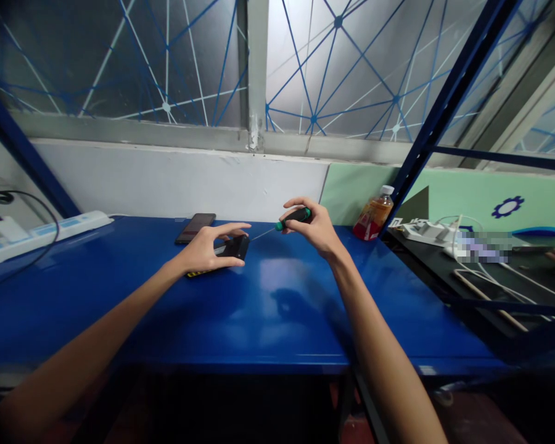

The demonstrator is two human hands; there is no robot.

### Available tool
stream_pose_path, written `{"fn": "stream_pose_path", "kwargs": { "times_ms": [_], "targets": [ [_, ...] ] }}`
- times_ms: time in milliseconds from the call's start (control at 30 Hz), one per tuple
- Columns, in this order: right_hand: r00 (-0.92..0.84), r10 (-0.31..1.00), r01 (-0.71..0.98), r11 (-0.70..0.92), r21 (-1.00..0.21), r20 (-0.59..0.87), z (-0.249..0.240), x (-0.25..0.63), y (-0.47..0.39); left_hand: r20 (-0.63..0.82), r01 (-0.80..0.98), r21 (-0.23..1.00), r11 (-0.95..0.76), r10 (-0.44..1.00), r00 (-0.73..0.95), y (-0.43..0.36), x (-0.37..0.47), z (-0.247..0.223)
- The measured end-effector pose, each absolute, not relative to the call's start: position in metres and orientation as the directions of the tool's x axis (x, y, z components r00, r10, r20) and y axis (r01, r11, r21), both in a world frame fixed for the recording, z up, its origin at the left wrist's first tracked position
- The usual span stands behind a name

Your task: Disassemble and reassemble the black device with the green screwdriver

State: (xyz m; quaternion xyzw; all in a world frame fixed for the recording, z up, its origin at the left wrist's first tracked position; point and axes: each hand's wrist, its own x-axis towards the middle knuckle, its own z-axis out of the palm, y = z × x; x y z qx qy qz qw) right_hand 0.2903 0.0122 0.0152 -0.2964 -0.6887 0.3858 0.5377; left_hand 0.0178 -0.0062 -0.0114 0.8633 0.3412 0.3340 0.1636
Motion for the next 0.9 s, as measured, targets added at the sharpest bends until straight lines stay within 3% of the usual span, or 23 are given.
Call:
{"fn": "stream_pose_path", "kwargs": {
  "times_ms": [333, 900],
  "targets": [
    [-0.128, 0.848, -0.006, 0.517, -0.856, 0.513, 0.0146, 0.2843, 0.0103, 0.469, 0.469, 0.491, -0.734, 0.677, 0.567, -0.0060, 0.0182, -0.0134],
    [-0.119, 0.840, -0.011, 0.532, -0.847, 0.529, 0.0118, 0.2847, 0.0127, 0.466, 0.469, 0.498, -0.729, 0.681, 0.564, -0.0065, 0.0179, -0.0132]
  ]
}}
